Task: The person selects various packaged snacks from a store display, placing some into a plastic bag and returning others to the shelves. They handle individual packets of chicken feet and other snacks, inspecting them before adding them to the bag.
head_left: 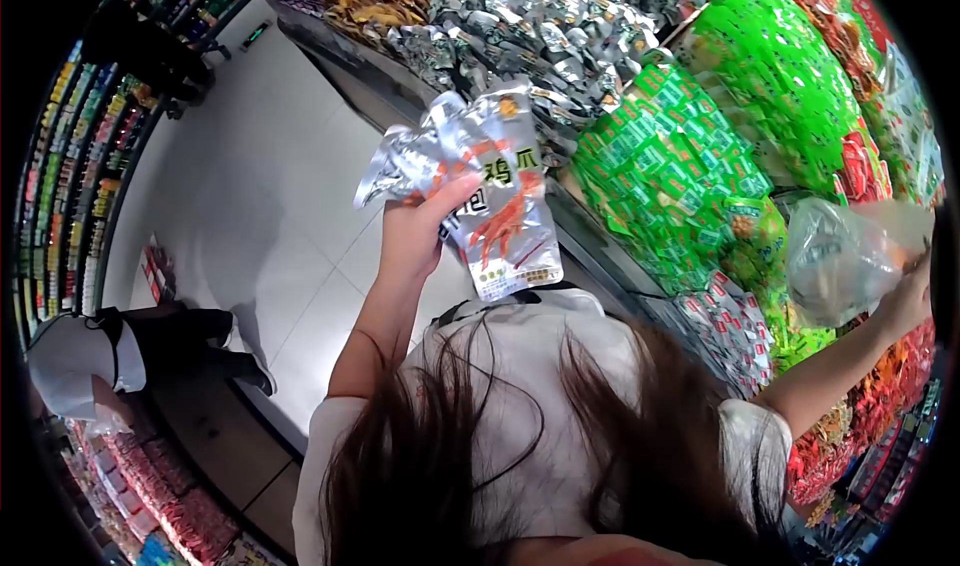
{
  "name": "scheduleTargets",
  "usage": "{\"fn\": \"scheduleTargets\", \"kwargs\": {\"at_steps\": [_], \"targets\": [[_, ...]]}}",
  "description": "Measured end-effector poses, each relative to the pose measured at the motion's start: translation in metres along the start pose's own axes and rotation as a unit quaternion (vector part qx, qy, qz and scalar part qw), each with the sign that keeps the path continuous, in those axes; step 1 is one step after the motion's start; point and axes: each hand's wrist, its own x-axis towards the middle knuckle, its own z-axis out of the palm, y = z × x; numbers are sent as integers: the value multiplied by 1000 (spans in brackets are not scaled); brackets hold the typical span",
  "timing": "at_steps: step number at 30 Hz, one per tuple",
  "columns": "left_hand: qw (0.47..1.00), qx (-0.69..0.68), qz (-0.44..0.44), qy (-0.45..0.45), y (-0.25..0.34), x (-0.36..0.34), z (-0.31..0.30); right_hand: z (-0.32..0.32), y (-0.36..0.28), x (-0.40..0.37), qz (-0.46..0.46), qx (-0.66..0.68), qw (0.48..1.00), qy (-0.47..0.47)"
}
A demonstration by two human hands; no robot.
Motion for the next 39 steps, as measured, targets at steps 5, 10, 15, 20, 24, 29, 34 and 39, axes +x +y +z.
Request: {"fn": "scheduleTargets", "kwargs": {"at_steps": [5,10,15,20,24,29,34,39], "targets": [[997,53,6,-51,25,58,17,133,-11,-29,95,-80,985,-120],[996,35,4,-80,34,118,36,256,-6,-99,-119,-347,872,-326],[989,45,-24,-142,33,156,46,291,2,-124,-186,-298,866,-357],[978,71,-45,-192,38,180,60,282,-1,-114,-101,-324,870,-358],[965,80,-62,-242,43,200,67,266,-40,-96,-46,-312,909,-272],[952,122,-63,-274,49,211,76,292,-79,-104,-159,-135,963,-172],[925,148,-17,-350,50,215,91,334,-98,-108,112,21,909,-402],[917,173,-47,-356,50,220,96,339,-95,-105,223,98,854,-460]]}}
